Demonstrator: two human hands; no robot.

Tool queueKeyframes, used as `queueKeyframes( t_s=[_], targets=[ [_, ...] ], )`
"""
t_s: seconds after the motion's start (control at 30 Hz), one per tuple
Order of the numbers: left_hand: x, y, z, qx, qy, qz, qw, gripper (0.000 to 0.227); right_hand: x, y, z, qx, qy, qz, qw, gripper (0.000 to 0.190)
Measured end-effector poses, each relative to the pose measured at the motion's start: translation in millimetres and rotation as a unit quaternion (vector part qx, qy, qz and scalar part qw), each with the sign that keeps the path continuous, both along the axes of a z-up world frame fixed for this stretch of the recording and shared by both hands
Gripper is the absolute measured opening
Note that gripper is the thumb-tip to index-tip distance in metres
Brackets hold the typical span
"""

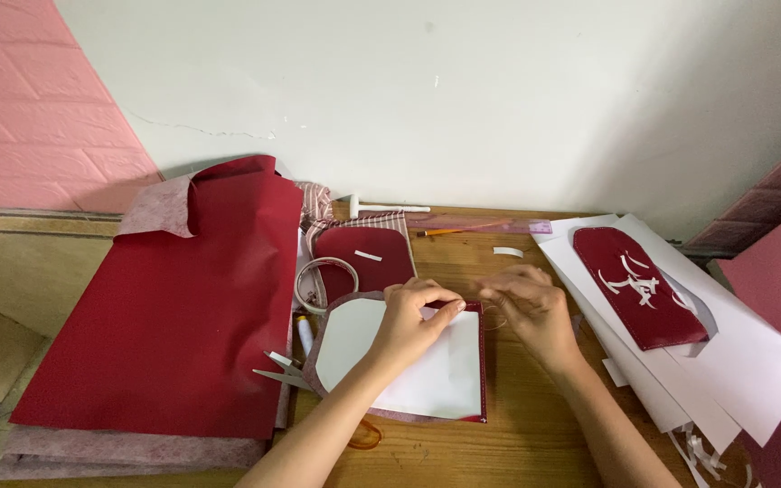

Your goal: Applying small adhesive strips to the edges of a leather component

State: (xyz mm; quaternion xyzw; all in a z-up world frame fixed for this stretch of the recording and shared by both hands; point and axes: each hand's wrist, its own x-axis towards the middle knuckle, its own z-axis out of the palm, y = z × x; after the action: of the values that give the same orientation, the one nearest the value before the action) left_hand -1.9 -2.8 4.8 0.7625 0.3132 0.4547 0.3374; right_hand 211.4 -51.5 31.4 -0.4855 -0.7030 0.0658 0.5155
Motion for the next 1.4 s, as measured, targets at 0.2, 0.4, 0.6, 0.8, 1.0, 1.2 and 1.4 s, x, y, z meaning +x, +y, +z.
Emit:
queueKeyframes(
  t_s=[0.2, 0.4, 0.6, 0.8, 1.0, 1.2, 1.4],
  targets=[
    [9, 7, -27, 0.004, 0.028, 0.043, 0.999, 0.005, -12, -9, 6, 0.112, -0.178, -0.005, 0.978, 0.009],
    [3, -5, 4, 0.041, 0.07, 0.079, 0.994, 0.012, -11, -9, -26, 0.191, -0.227, -0.05, 0.954, 0.022],
    [3, 9, -15, 0.047, 0.112, 0.133, 0.984, 0.02, -40, -78, 77, 0.123, 0.142, 0.04, 0.981, 0.008],
    [7, 10, -20, 0.101, 0.148, 0.118, 0.977, 0.021, 27, -161, 97, 0.15, 0.15, -0.193, 0.958, 0.02],
    [11, -1, -20, 0.207, 0.152, 0.159, 0.953, 0.023, 44, -168, 63, 0.013, 0.28, -0.117, 0.953, 0.023],
    [16, -24, 13, 0.476, 0.024, 0.138, 0.868, 0.03, 3, -85, -2, -0.264, 0.255, -0.207, 0.907, 0.023],
    [5, -65, 63, 0.485, -0.03, 0.097, 0.869, 0.03, -40, 6, -114, -0.276, -0.214, -0.207, 0.914, 0.024]
  ],
)
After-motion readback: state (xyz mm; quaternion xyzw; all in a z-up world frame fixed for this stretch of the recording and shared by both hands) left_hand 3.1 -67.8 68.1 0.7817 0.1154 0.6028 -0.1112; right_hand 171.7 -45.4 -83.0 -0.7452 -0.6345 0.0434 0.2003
